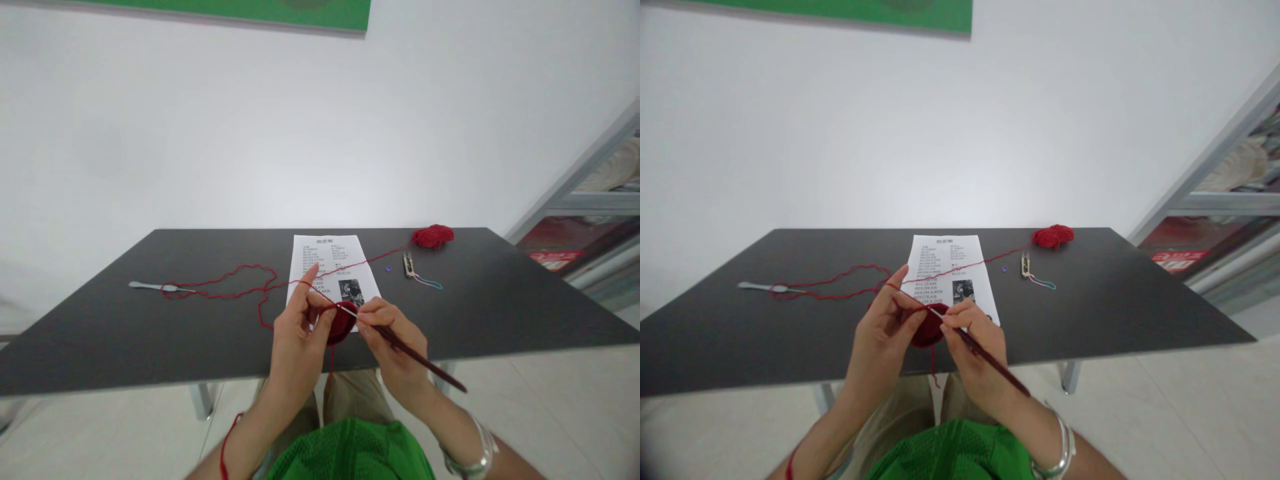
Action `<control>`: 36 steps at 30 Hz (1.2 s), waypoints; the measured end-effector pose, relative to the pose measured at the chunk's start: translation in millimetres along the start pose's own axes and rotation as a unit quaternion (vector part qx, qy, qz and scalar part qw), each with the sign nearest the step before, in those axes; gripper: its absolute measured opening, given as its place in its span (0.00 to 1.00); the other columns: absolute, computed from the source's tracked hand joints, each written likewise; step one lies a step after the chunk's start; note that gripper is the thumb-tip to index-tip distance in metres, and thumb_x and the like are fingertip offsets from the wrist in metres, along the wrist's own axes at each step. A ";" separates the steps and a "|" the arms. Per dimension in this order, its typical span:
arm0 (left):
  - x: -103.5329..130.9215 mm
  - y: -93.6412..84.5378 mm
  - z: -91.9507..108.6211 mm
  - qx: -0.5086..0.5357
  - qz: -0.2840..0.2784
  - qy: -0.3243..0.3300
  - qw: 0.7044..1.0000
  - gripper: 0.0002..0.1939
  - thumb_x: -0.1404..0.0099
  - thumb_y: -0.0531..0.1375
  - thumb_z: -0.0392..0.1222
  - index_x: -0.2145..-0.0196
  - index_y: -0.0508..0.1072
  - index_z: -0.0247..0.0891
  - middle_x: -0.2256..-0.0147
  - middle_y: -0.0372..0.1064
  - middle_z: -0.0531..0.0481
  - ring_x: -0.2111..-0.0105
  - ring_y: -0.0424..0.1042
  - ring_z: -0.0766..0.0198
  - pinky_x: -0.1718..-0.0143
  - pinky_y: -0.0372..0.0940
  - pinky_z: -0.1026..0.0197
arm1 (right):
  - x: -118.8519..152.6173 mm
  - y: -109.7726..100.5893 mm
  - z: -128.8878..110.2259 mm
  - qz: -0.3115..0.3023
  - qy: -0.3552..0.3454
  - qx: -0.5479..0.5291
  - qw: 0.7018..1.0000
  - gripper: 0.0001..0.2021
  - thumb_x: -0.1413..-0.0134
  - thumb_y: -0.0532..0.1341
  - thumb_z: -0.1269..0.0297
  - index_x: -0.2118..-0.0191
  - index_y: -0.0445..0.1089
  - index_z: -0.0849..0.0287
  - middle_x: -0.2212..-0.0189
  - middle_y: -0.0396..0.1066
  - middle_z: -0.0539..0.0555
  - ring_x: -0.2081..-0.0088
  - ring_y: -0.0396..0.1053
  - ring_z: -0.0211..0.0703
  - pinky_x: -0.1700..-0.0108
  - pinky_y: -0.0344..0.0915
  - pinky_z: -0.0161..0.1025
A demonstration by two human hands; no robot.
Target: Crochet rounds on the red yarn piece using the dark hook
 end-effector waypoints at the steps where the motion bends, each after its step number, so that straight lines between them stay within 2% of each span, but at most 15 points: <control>1: 0.5 -0.5 0.4 -0.029 -0.002 0.014 0.999 0.21 0.40 0.57 0.30 0.49 0.69 0.37 0.71 0.71 0.53 0.67 0.72 0.65 0.60 0.66 0.62 | -0.7 0.0 -3.3 -0.018 -0.026 0.025 0.999 0.08 0.45 0.59 0.78 0.67 0.69 0.56 0.70 0.70 0.51 0.68 0.70 0.38 0.68 0.68 0.35; 3: 2.3 -1.5 1.1 -0.085 -0.001 0.045 0.995 0.15 0.39 0.56 0.30 0.55 0.72 0.38 0.63 0.75 0.47 0.64 0.74 0.63 0.63 0.66 0.63 | -2.2 0.2 -6.7 -0.027 -0.030 0.038 0.998 0.09 0.46 0.59 0.79 0.67 0.69 0.56 0.71 0.71 0.51 0.69 0.69 0.38 0.68 0.68 0.34; 6: 5.7 -2.9 1.6 -0.137 0.006 0.086 0.987 0.08 0.38 0.56 0.30 0.65 0.72 0.38 0.49 0.72 0.41 0.54 0.73 0.59 0.60 0.67 0.63 | -3.8 -0.3 -1.3 0.020 0.107 -0.052 0.993 0.06 0.44 0.59 0.74 0.69 0.68 0.57 0.76 0.68 0.48 0.75 0.67 0.36 0.74 0.65 0.34; 8: 7.2 -3.6 1.2 -0.148 0.005 0.099 0.984 0.07 0.37 0.56 0.30 0.65 0.71 0.38 0.48 0.71 0.41 0.52 0.73 0.59 0.58 0.67 0.63 | -3.9 0.4 1.5 0.032 0.177 -0.113 0.977 0.05 0.42 0.58 0.71 0.70 0.67 0.58 0.78 0.66 0.47 0.79 0.64 0.35 0.76 0.63 0.33; 9: 7.5 -3.8 1.0 -0.151 0.001 0.102 0.983 0.08 0.37 0.56 0.30 0.63 0.72 0.38 0.50 0.73 0.42 0.54 0.73 0.60 0.58 0.67 0.63 | -4.6 0.1 0.5 0.030 0.178 -0.116 0.977 0.05 0.42 0.58 0.71 0.70 0.67 0.58 0.78 0.66 0.47 0.79 0.64 0.35 0.77 0.63 0.33; 12: 6.4 -4.4 1.7 -0.159 -0.010 0.103 0.982 0.17 0.37 0.55 0.29 0.51 0.71 0.38 0.60 0.76 0.47 0.61 0.75 0.64 0.61 0.67 0.65 | -9.4 -3.6 -12.2 -0.008 0.066 -0.010 0.998 0.06 0.45 0.60 0.76 0.69 0.68 0.57 0.74 0.70 0.49 0.75 0.68 0.36 0.73 0.65 0.33; 15: 4.3 -5.0 5.4 -0.166 -0.014 0.111 0.980 0.23 0.37 0.55 0.28 0.45 0.67 0.39 0.66 0.75 0.51 0.66 0.73 0.66 0.63 0.67 0.66 | -15.0 -5.8 -27.5 -0.079 -0.076 0.094 0.990 0.09 0.45 0.58 0.79 0.67 0.67 0.57 0.71 0.71 0.52 0.70 0.70 0.38 0.70 0.67 0.33; 22: 2.9 -4.2 13.8 -0.209 -0.016 0.147 0.967 0.18 0.37 0.54 0.27 0.51 0.71 0.40 0.61 0.76 0.49 0.65 0.73 0.65 0.61 0.68 0.63 | -18.8 -9.2 -30.0 -0.192 -0.193 0.181 0.945 0.10 0.42 0.56 0.80 0.66 0.66 0.57 0.71 0.71 0.54 0.69 0.69 0.42 0.67 0.69 0.39; 24: 3.6 -3.8 15.2 -0.218 -0.016 0.162 0.962 0.16 0.36 0.53 0.27 0.54 0.71 0.41 0.60 0.76 0.49 0.65 0.73 0.65 0.61 0.68 0.63 | -16.1 -8.3 -27.3 -0.204 -0.207 0.181 0.940 0.09 0.42 0.56 0.80 0.67 0.67 0.58 0.71 0.71 0.55 0.68 0.68 0.42 0.67 0.69 0.39; 26: 4.6 -3.6 15.7 -0.220 -0.016 0.171 0.960 0.14 0.35 0.53 0.27 0.57 0.71 0.41 0.56 0.76 0.47 0.63 0.73 0.65 0.60 0.67 0.64 | -15.5 -8.4 -22.5 -0.165 -0.151 0.136 0.965 0.09 0.43 0.57 0.79 0.67 0.67 0.57 0.71 0.71 0.54 0.69 0.69 0.41 0.68 0.69 0.38; 28: 5.5 -3.6 15.3 -0.214 -0.021 0.172 0.961 0.11 0.35 0.52 0.27 0.63 0.70 0.40 0.51 0.74 0.46 0.61 0.73 0.64 0.58 0.66 0.63 | -15.5 -8.8 -13.6 -0.086 -0.026 0.041 0.995 0.07 0.43 0.59 0.77 0.68 0.67 0.57 0.72 0.70 0.51 0.72 0.68 0.38 0.71 0.68 0.35; 30: 5.6 -3.6 13.9 -0.203 -0.035 0.163 0.965 0.11 0.35 0.52 0.27 0.64 0.70 0.40 0.50 0.73 0.46 0.61 0.73 0.65 0.58 0.66 0.63 | -13.5 -6.9 -3.1 -0.019 0.107 -0.073 0.991 0.05 0.43 0.59 0.73 0.69 0.67 0.57 0.74 0.68 0.49 0.76 0.66 0.36 0.75 0.66 0.33; 32: 4.8 -3.7 12.0 -0.193 -0.054 0.146 0.969 0.13 0.36 0.51 0.26 0.62 0.70 0.41 0.50 0.74 0.47 0.62 0.73 0.65 0.58 0.66 0.63 | -11.1 -3.8 3.1 0.003 0.176 -0.148 0.973 0.05 0.43 0.59 0.71 0.70 0.66 0.58 0.77 0.66 0.48 0.79 0.63 0.34 0.79 0.63 0.32; 34: 3.5 -4.3 10.5 -0.187 -0.065 0.126 0.972 0.13 0.36 0.51 0.26 0.61 0.70 0.41 0.50 0.73 0.47 0.64 0.73 0.66 0.59 0.66 0.62 | -10.8 -4.1 1.7 -0.003 0.156 -0.128 0.979 0.05 0.43 0.59 0.72 0.70 0.67 0.58 0.77 0.66 0.48 0.78 0.63 0.35 0.78 0.63 0.33; 36: 2.3 -5.3 10.2 -0.184 -0.067 0.112 0.974 0.12 0.36 0.52 0.27 0.63 0.70 0.41 0.49 0.73 0.47 0.64 0.73 0.65 0.59 0.66 0.61 | -12.3 -6.2 -7.3 -0.046 0.050 -0.034 0.997 0.07 0.45 0.59 0.76 0.69 0.68 0.57 0.74 0.69 0.50 0.74 0.66 0.37 0.73 0.65 0.34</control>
Point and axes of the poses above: each hand's wrist, its own x-axis away from the middle knuckle, its own y-axis out of the palm, z = x × y, the point moved 3 cm from there along -x, towards the middle knuckle
